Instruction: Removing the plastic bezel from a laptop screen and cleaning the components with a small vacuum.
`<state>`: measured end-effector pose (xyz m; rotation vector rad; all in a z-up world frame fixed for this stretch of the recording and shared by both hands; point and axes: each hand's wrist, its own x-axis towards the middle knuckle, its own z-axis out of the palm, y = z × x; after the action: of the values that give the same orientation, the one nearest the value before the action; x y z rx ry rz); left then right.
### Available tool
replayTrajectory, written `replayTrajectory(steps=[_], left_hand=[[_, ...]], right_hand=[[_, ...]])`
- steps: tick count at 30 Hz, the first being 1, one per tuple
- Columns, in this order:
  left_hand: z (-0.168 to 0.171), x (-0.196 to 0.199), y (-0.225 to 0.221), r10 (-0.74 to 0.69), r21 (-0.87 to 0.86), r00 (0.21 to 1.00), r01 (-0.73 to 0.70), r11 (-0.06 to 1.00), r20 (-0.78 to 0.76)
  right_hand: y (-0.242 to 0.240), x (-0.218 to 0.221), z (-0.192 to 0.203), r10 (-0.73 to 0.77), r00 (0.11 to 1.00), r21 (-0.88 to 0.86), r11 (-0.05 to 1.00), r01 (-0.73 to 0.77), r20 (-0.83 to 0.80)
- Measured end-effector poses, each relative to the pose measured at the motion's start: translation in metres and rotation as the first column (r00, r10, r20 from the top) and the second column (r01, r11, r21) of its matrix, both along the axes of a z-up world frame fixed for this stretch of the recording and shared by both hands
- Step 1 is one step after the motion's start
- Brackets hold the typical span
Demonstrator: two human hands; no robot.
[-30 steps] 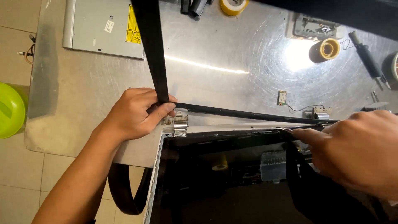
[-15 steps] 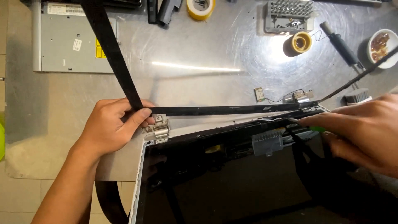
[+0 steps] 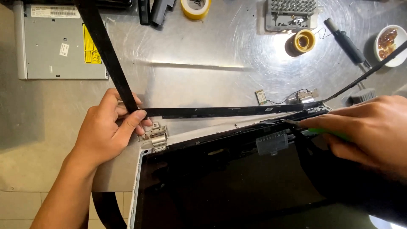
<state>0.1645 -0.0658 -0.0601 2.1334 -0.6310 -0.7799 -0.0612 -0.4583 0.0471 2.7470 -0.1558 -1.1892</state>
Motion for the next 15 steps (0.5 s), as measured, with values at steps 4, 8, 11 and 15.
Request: replayTrajectory(steps=[4, 8, 11, 15], left_hand=[[0.001, 0.001, -0.003, -0.006, -0.032, 1.000, 0.006, 0.999, -0.003], [0.003, 0.001, -0.004, 0.000, -0.071, 1.000, -0.001, 0.997, -0.009], [0.006, 0.000, -0.006, 0.025, -0.076, 1.000, -0.026, 0.997, -0.014], [0.008, 0.001, -0.009, 0.046, -0.015, 0.998, -0.047, 0.999, -0.035]], right_hand=[[-0.001, 0.001, -0.009, 0.084, 0.986, 0.090, 0.991, -0.098, 0.147], [0.006, 0.008, -0.012, 0.164, 0.957, 0.325, 0.915, -0.239, 0.240], [-0.007, 0.000, -0.019, 0.187, 0.973, 0.268, 0.938, -0.218, 0.134], [-0.027, -0.007, -0.014, 0.112, 0.986, 0.115, 0.985, -0.127, 0.126]])
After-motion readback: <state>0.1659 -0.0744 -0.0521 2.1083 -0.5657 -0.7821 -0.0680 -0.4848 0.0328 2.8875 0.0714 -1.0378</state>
